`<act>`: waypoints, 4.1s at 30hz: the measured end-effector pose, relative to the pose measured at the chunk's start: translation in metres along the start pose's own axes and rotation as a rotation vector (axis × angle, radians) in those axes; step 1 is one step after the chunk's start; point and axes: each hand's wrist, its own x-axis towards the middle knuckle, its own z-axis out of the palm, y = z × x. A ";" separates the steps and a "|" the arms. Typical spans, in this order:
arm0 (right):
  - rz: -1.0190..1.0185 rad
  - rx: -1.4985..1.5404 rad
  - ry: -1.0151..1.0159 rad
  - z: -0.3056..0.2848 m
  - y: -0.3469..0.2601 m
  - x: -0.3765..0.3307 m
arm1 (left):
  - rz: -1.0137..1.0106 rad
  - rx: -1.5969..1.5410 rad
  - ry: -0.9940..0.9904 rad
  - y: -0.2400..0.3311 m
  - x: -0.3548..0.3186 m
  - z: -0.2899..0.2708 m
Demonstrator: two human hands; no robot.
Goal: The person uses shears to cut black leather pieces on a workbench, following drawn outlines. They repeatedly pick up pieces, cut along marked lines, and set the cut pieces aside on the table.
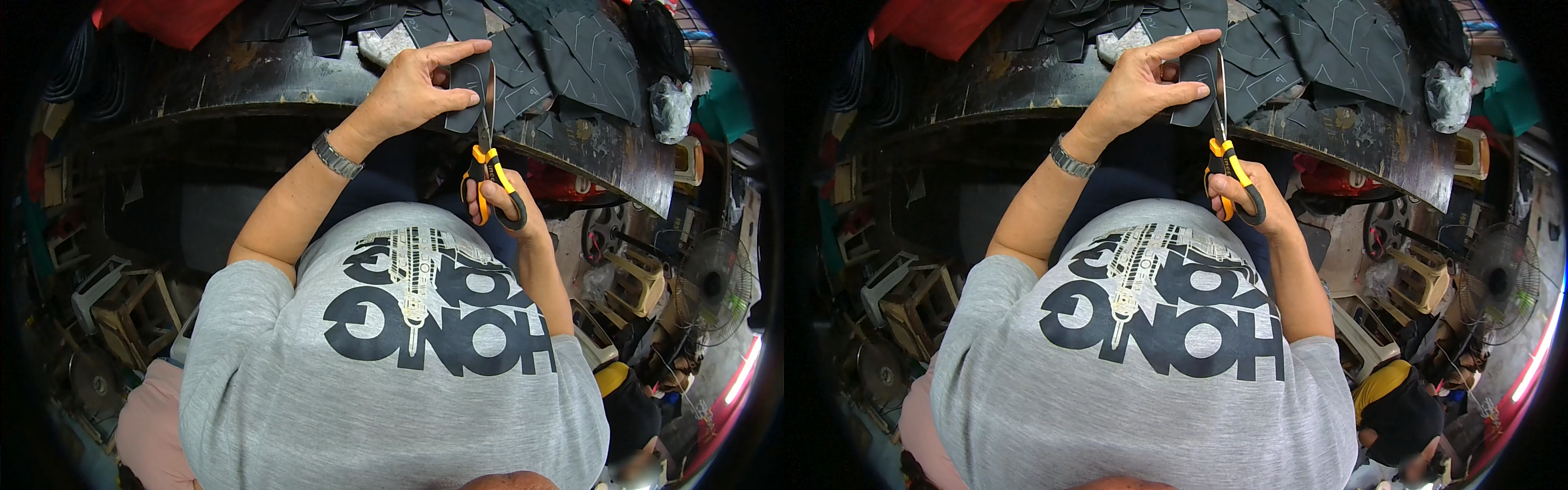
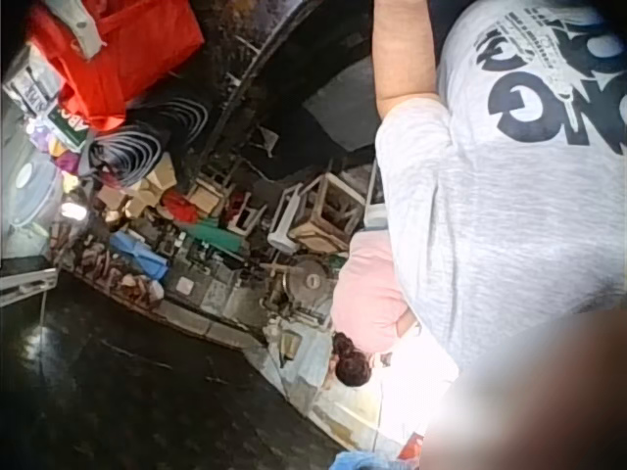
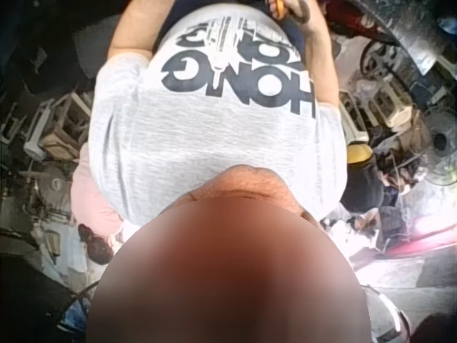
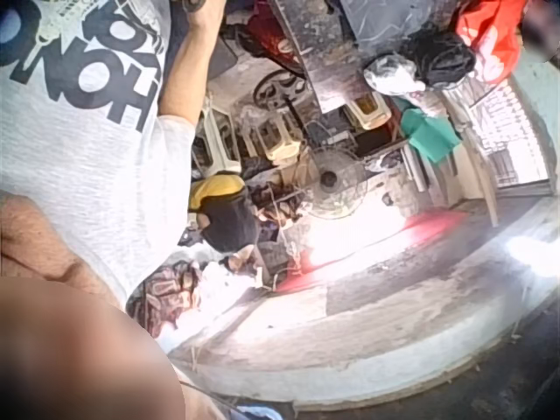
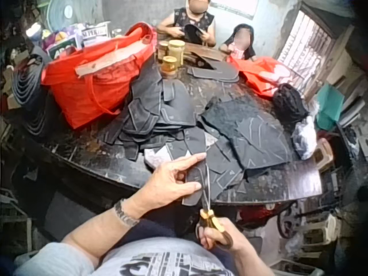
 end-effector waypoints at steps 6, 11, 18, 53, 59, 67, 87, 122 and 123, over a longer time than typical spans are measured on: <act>-0.026 -0.023 0.007 0.003 0.002 0.002 | 0.018 -0.004 0.015 -0.002 0.001 0.001; -0.021 -0.029 0.009 0.001 0.004 0.002 | 0.032 -0.008 0.016 -0.005 0.001 0.001; -0.036 0.027 -0.024 0.000 0.012 0.003 | 0.039 -0.006 0.004 -0.006 0.000 0.002; -0.011 0.127 0.160 0.024 0.023 -0.003 | 0.098 -0.045 0.050 -0.001 -0.002 0.007; -0.027 0.157 0.151 0.023 0.020 -0.002 | 0.151 -0.088 0.254 -0.006 -0.018 0.024; -0.071 0.131 0.116 0.015 0.011 0.005 | 0.051 -0.159 0.300 -0.007 -0.025 0.030; -0.134 0.169 0.165 0.016 0.011 0.008 | 0.045 -0.163 0.267 0.003 -0.029 0.036; -0.098 0.136 0.119 0.002 0.006 0.001 | 0.012 -0.106 0.083 -0.001 -0.018 0.005; -0.087 0.136 0.119 0.002 0.006 0.001 | 0.013 -0.111 0.073 -0.002 -0.017 0.004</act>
